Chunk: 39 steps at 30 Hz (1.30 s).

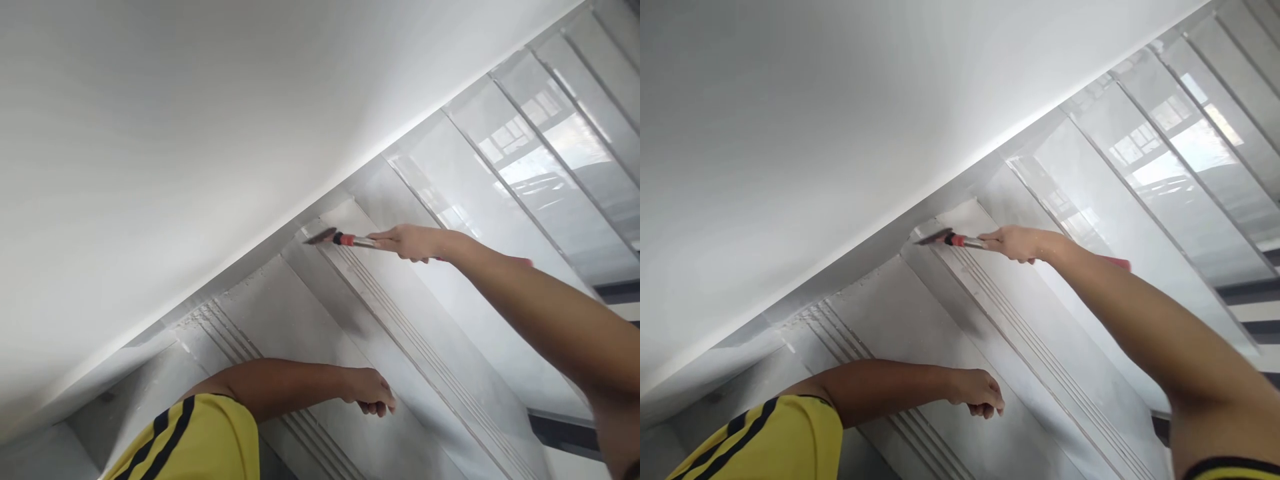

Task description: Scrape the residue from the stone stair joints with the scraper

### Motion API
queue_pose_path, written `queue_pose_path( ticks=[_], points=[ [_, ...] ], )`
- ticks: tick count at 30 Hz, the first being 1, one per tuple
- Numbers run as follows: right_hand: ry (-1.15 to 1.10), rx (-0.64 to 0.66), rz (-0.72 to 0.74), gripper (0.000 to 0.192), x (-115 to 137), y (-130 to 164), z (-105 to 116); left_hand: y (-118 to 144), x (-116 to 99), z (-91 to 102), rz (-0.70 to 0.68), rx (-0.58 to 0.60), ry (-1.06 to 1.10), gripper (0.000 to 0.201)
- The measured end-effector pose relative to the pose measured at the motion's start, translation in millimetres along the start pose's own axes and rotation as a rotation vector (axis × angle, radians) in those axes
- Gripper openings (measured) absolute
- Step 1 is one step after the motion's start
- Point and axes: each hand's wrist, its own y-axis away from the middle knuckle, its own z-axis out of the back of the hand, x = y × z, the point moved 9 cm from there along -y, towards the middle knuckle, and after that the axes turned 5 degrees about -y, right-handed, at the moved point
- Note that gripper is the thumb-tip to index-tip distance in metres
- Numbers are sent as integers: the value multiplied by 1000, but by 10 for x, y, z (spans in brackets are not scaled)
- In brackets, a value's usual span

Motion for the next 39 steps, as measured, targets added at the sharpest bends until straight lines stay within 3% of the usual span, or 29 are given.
queue_pose_path(
  ticks=[3,9,15,21,27,33,36,39],
  points=[
    [20,33,-40,73,-149,57,-56,19,6,24,0,-10,-2,10],
    [4,-47,-29,70,-23,-206,220,-31,-7,-6,-20,7,-25,13],
    [33,-14,-79,73,-195,-53,113,-3,-35,-1,-28,-11,-30,11],
    [8,-86,-22,71,-26,-285,293,-40,-35,-34,-27,6,-56,13],
    [25,-20,-56,73,-320,-88,143,-27,1,55,-26,-10,-50,15],
    [10,-102,-23,72,-63,-396,346,-12,-57,-3,-33,-8,-37,12],
    [-29,-77,-31,72,-162,-281,143,26,-55,-24,-23,-3,-24,11],
    [-61,-9,-84,70,-535,111,-305,72,-41,-21,-11,-3,-11,10]
  ],
)
